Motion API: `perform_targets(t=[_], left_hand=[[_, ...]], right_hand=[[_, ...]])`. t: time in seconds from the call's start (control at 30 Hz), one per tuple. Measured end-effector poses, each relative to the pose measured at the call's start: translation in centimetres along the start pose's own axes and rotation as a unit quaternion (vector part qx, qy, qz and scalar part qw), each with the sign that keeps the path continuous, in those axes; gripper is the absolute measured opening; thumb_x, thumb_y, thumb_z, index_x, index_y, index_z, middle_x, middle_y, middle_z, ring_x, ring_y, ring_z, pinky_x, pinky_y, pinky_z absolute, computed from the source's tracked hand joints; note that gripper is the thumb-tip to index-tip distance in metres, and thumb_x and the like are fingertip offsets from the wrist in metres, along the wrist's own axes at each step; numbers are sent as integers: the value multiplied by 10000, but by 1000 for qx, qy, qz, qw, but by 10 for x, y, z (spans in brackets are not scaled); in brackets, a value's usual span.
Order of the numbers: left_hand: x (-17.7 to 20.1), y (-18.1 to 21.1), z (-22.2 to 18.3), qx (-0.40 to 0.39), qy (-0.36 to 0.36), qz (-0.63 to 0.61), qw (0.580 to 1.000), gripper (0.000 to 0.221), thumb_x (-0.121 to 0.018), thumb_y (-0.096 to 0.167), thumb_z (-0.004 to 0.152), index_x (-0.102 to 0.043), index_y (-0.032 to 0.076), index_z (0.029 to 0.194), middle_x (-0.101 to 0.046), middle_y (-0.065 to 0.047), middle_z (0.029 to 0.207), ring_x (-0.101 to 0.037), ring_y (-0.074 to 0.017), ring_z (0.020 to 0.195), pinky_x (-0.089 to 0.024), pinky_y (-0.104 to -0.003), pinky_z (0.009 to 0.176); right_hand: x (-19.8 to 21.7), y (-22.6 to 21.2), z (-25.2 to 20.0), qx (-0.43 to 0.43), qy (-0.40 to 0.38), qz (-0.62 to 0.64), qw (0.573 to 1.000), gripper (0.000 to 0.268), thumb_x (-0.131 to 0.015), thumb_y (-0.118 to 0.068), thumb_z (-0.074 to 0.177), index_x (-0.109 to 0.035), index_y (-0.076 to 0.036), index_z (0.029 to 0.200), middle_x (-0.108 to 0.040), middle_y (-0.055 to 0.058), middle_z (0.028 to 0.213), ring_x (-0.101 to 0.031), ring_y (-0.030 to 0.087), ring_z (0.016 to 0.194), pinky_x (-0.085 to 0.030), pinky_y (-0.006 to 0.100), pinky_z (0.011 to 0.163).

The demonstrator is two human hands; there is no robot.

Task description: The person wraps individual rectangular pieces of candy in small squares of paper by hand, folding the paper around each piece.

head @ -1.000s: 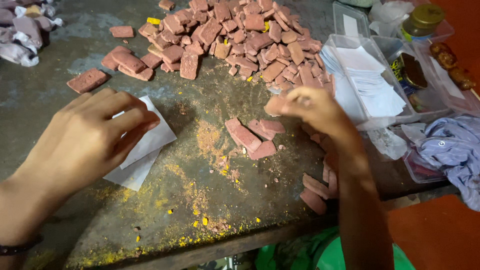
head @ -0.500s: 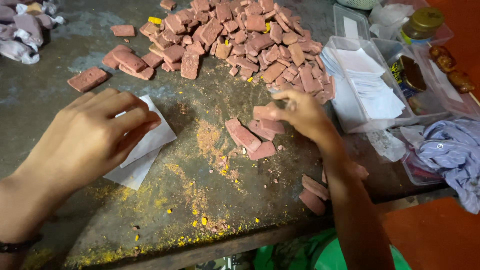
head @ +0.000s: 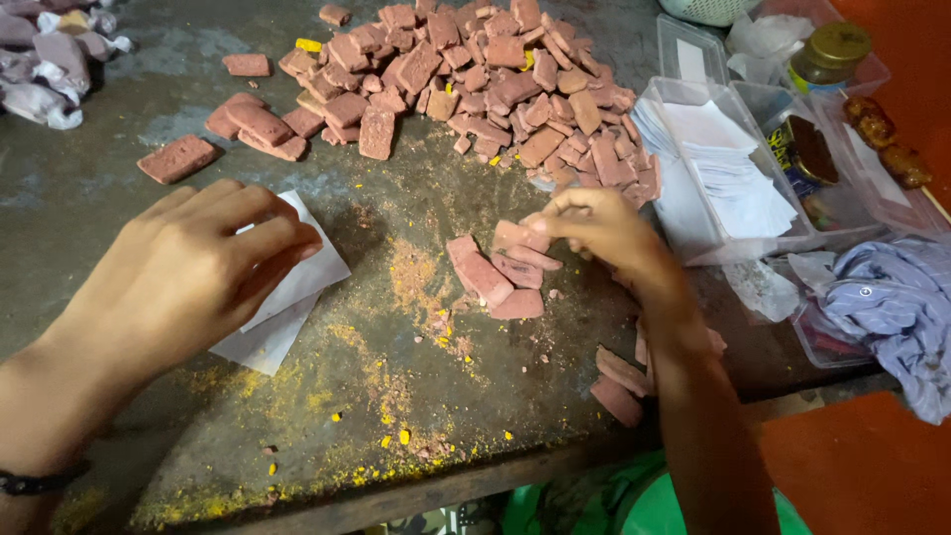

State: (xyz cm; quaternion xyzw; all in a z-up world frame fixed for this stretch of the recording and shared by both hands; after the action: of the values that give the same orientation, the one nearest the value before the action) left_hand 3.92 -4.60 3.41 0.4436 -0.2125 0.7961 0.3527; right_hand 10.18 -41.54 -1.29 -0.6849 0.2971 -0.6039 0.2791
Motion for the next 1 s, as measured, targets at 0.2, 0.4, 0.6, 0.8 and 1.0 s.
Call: perform_targets(t=[0.2,0.4,0.6,0.8,1.0], left_hand=[[-1,-1,0,2,-4,-8,1000,142,-623,249,992,-690,186,1100,-660,-17,1047,-632,-315,858,-514,-444,729],[-3,0,-1,3,-14,5,1000,147,-613,263,992,-685,196,1102,-653,-17,1030,-637,-310,873,-516,-438,737],[-3,-1,-1,2,-13,5,1000,147,-617,272,993,-689,192,1093,-654,-16,1011,-630,-319,862,-517,-443,743],[-3,-4,-2,8,-16,9,1000,164,-630,279,978,-702,188,1094,-665,-17,1014,-637,-325,871,-522,-448,741],[-7,-6,-3,12,-18,-5,1000,147,-638,248,974,-707,198,1094,-669,-10,1012,-640,-317,879,-527,-446,743]], right_hand=[[30,5,0,-72,-9,378,923,355,-563,-237,945,-615,45,1154,-647,106,940,-392,-4,497,-338,146,441],[41,8,2,3,-130,732,669,394,-625,-315,953,-493,7,1138,-579,73,1061,-505,57,590,-445,141,380],[49,8,2,-19,46,439,897,204,-474,15,784,-632,-97,725,-597,-42,631,-345,20,377,-243,178,305],[50,36,-6,-172,139,-240,945,590,-680,-685,807,-642,-101,880,-699,115,954,-663,287,882,-443,423,729],[48,67,17,-118,114,-287,944,399,-785,-592,790,-641,-256,949,-627,79,827,-637,252,806,-398,401,661]])
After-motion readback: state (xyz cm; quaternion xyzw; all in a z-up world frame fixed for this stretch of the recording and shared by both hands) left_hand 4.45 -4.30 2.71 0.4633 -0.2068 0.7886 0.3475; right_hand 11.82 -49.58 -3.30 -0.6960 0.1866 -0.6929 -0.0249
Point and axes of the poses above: each hand's wrist, its own z-axis towards the middle knuckle, its own x-axis out of the back of the hand, y = z × x, the point moved 7 cm from there along z, towards the middle knuckle
